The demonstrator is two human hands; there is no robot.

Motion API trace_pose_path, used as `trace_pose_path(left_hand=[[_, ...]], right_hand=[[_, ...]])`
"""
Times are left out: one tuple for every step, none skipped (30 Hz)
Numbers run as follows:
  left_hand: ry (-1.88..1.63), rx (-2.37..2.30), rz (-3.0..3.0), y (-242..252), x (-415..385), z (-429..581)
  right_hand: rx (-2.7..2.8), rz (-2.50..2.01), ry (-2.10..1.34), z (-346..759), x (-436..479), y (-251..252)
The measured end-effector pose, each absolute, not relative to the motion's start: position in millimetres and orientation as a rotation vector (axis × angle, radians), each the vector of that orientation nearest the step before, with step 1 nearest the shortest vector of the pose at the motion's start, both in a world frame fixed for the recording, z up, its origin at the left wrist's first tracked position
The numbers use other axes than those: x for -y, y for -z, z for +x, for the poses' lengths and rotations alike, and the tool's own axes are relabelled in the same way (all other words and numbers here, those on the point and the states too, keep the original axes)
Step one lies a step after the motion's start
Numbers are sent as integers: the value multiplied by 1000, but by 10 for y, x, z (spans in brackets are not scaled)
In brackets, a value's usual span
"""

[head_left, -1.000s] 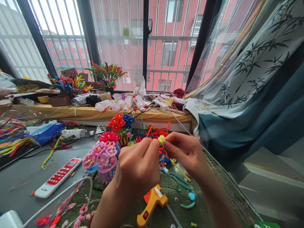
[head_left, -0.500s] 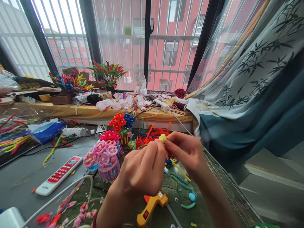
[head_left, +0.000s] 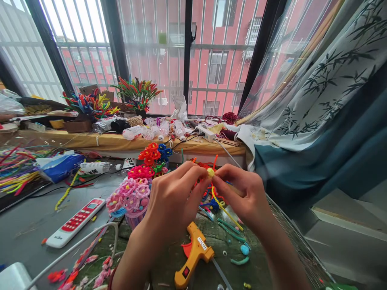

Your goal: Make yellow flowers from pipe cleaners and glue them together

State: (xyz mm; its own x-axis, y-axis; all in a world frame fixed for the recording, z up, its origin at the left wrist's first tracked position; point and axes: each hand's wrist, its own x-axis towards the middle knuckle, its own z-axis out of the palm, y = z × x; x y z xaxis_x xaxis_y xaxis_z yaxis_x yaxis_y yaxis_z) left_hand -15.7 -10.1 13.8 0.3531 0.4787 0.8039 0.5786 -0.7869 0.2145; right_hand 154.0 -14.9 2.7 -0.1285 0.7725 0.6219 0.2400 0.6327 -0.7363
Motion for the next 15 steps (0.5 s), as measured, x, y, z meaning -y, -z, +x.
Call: trace_pose_path(left_hand=[[1454,992,-2525,-147,99,-158],[1488,1002,-2554,-155,96,-158],[1525,1005,-2582,-160,92,-157],[1561,1007,-2607,-162,87,-156],[1591,1008,-2629,-161,81,-155],[1619,1017,-2642,-157,75,-153],[1644,1029,-2650,-152,69,-150],[1665,1044,-2655,-147,63,-147],[1683,1056,-2658,-141,59,-144],[1698,1069,-2657,-136,57,-141],[1708,1080,-2655,-132,57,-137],[1715,1093,-2650,-129,58,-133],[1717,1107,-2644,-128,60,-129],[1721,1122,-2632,-129,63,-125],[1726,1141,-2623,-130,65,-121]], right_hand=[[1695,-842,-547,1540,151,-31],[1708,-847,-530,1542,153,-34],[1723,-854,-513,1544,156,-36],[1736,-862,-497,1546,160,-38],[1748,-868,-483,1548,163,-39],[1759,-874,-474,1551,167,-40],[1765,-878,-470,1553,169,-40],[1768,-881,-470,1555,170,-40],[1769,-885,-469,1557,170,-40],[1768,-889,-465,1557,169,-40],[1768,-892,-459,1558,168,-40],[1770,-895,-448,1558,167,-41],[1775,-895,-436,1558,166,-42],[1783,-894,-428,1558,166,-44],[1790,-891,-425,1559,166,-46]])
